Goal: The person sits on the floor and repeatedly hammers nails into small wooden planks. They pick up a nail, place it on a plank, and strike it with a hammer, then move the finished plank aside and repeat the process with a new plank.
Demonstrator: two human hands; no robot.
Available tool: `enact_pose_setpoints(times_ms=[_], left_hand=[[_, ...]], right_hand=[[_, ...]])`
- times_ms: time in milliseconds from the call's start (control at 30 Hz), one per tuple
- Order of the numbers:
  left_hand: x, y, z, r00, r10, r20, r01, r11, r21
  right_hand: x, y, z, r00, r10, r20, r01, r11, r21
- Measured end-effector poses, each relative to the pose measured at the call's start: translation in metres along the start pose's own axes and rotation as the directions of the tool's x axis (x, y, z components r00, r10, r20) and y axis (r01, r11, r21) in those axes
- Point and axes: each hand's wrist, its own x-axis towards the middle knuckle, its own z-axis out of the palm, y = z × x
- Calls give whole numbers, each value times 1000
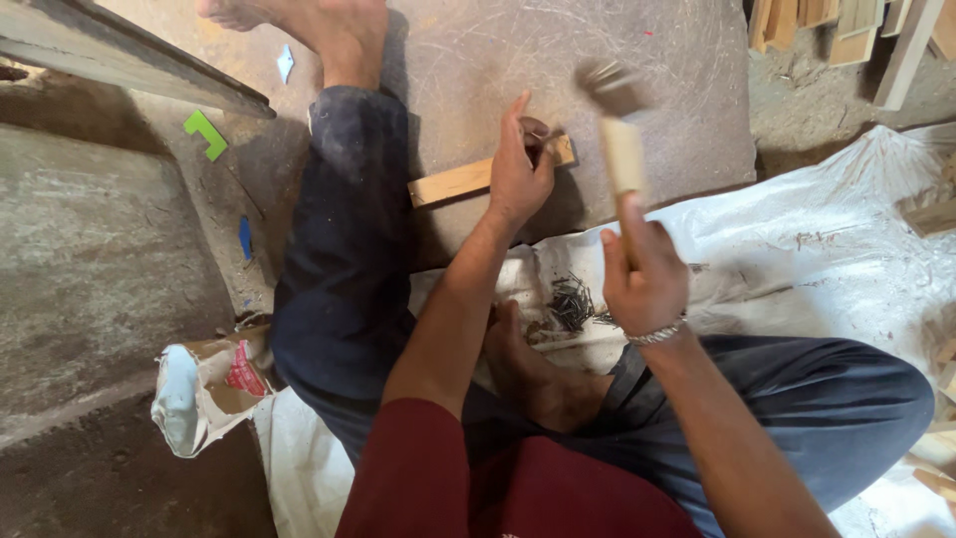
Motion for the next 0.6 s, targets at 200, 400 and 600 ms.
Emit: enact_pose_setpoints(times_ms=[200, 400, 600], left_hand=[[-2, -15, 3, 998, 65, -27, -65, 998, 1], [4, -12, -14, 992, 87, 89, -87, 996, 0], [-18, 1, -81, 922, 90, 378, -320, 728, 606]], right_hand=[[-23, 20, -9, 933, 246, 264, -194, 959, -208], [-62, 28, -39, 802, 510, 311, -556, 828, 75], [-88, 57, -61, 375, 693, 616, -802, -90, 590]])
